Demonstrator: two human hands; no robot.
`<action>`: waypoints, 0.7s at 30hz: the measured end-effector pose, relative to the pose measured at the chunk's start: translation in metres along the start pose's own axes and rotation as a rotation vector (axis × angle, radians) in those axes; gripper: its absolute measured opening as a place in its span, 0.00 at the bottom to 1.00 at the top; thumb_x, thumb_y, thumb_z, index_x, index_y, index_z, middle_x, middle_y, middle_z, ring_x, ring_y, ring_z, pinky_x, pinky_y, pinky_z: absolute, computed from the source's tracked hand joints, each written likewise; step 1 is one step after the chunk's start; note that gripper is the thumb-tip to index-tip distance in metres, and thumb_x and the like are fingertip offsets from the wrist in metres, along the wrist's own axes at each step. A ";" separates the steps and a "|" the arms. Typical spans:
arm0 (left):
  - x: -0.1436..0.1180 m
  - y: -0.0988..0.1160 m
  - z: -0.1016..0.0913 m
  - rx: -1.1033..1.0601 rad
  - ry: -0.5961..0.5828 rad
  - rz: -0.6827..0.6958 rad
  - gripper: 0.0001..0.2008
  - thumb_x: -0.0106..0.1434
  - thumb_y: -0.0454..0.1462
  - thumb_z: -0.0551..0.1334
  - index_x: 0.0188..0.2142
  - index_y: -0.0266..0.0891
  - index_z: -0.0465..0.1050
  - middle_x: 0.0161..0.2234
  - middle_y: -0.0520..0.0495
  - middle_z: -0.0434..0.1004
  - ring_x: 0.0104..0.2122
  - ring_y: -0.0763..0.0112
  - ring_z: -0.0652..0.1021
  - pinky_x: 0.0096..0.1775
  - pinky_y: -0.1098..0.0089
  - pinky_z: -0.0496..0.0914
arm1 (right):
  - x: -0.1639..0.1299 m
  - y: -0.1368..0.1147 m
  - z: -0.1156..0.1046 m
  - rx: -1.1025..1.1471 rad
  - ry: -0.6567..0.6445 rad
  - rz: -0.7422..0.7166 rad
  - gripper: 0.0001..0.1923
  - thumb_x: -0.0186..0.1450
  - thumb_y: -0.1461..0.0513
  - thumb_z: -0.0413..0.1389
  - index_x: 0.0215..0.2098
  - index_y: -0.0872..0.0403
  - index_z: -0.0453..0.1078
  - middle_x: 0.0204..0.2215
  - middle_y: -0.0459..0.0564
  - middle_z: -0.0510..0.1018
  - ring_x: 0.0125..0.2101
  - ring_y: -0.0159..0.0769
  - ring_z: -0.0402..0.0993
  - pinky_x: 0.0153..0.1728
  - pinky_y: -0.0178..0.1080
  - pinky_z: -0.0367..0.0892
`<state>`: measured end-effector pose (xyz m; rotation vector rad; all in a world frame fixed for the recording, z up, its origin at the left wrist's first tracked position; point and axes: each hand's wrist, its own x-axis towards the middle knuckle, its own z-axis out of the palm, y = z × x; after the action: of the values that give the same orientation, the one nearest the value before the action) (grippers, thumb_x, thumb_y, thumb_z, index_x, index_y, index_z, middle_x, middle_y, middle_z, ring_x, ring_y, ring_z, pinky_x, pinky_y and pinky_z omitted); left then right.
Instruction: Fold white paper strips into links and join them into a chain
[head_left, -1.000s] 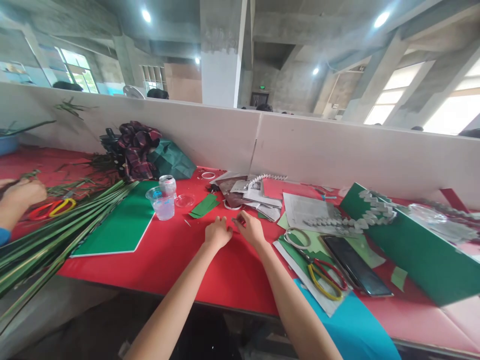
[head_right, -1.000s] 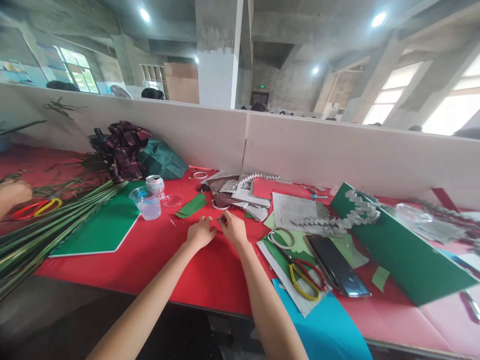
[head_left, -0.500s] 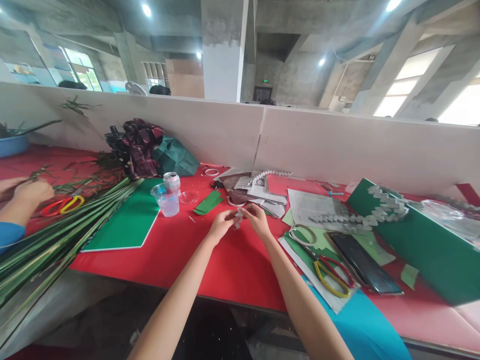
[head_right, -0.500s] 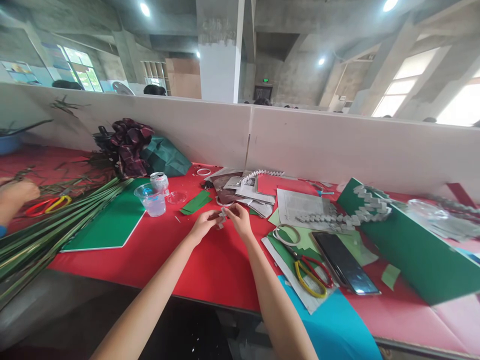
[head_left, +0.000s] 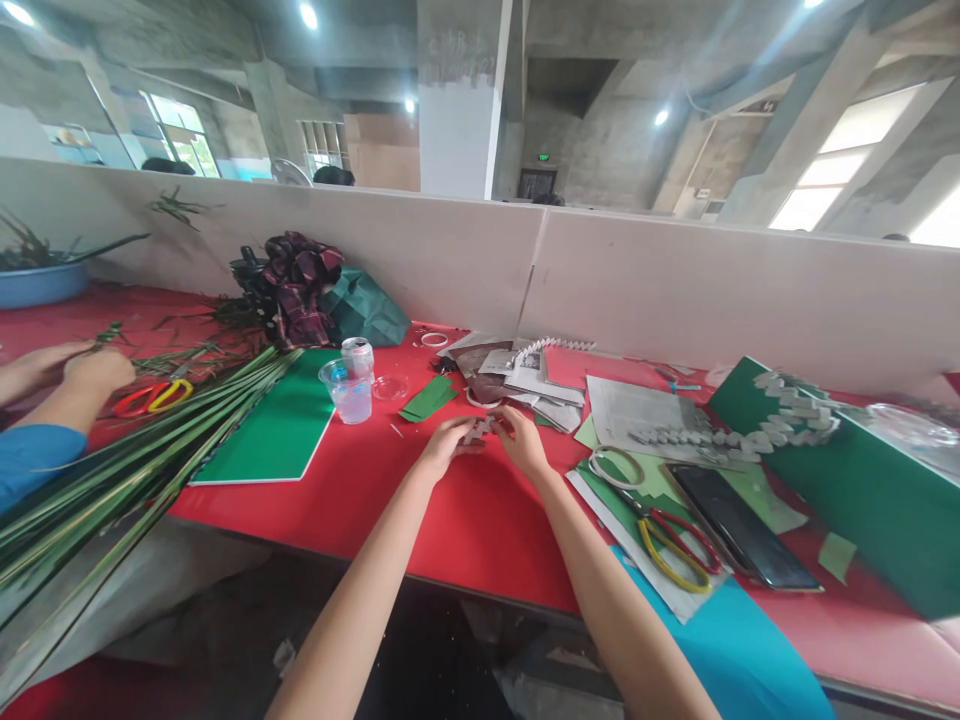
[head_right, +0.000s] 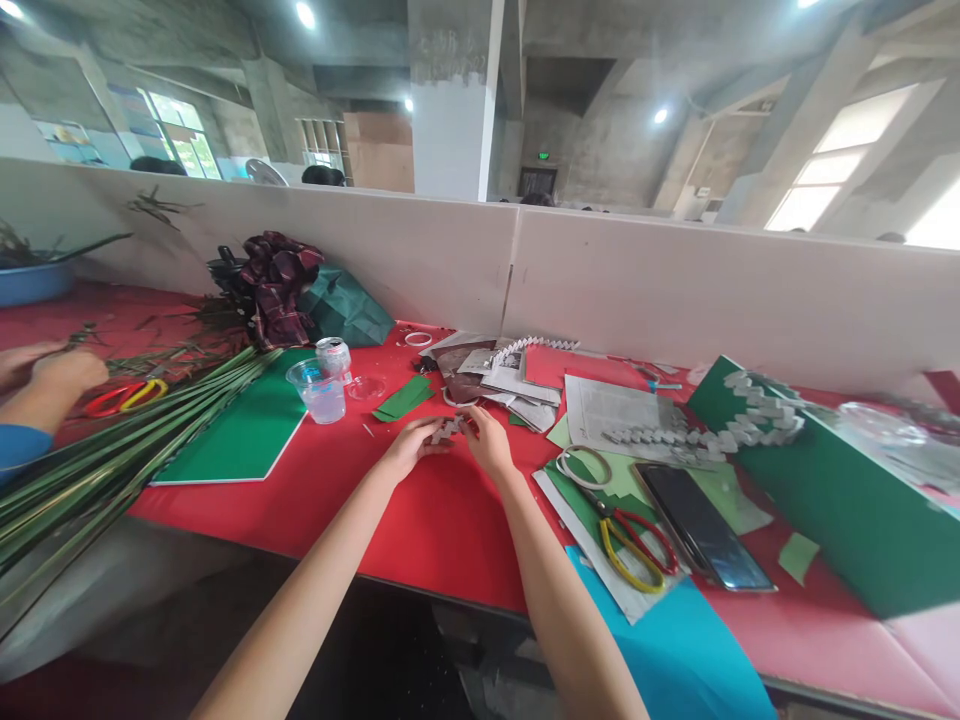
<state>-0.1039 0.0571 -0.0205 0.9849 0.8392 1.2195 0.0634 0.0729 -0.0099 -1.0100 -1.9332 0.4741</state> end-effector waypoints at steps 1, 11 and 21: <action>0.000 0.000 -0.001 -0.021 0.003 -0.006 0.13 0.59 0.39 0.62 0.39 0.32 0.75 0.39 0.39 0.79 0.29 0.66 0.79 0.36 0.64 0.75 | -0.001 0.000 0.000 -0.009 -0.001 0.006 0.11 0.63 0.63 0.49 0.42 0.50 0.69 0.36 0.48 0.77 0.34 0.36 0.73 0.36 0.37 0.67; -0.004 0.000 0.003 -0.067 -0.001 0.023 0.18 0.50 0.28 0.65 0.43 0.34 0.74 0.38 0.43 0.79 0.33 0.67 0.80 0.45 0.62 0.72 | -0.003 -0.002 0.004 0.092 0.046 0.065 0.13 0.60 0.65 0.50 0.43 0.50 0.68 0.38 0.48 0.78 0.33 0.35 0.74 0.36 0.38 0.68; -0.007 0.005 0.007 0.036 0.023 0.039 0.17 0.51 0.34 0.69 0.41 0.34 0.74 0.36 0.42 0.79 0.34 0.67 0.79 0.43 0.63 0.73 | 0.004 -0.005 0.003 0.420 0.125 0.184 0.10 0.57 0.57 0.57 0.32 0.55 0.72 0.26 0.50 0.77 0.28 0.37 0.74 0.33 0.39 0.69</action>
<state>-0.1008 0.0498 -0.0135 1.0221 0.8658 1.2543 0.0571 0.0738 -0.0061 -0.9177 -1.5487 0.8607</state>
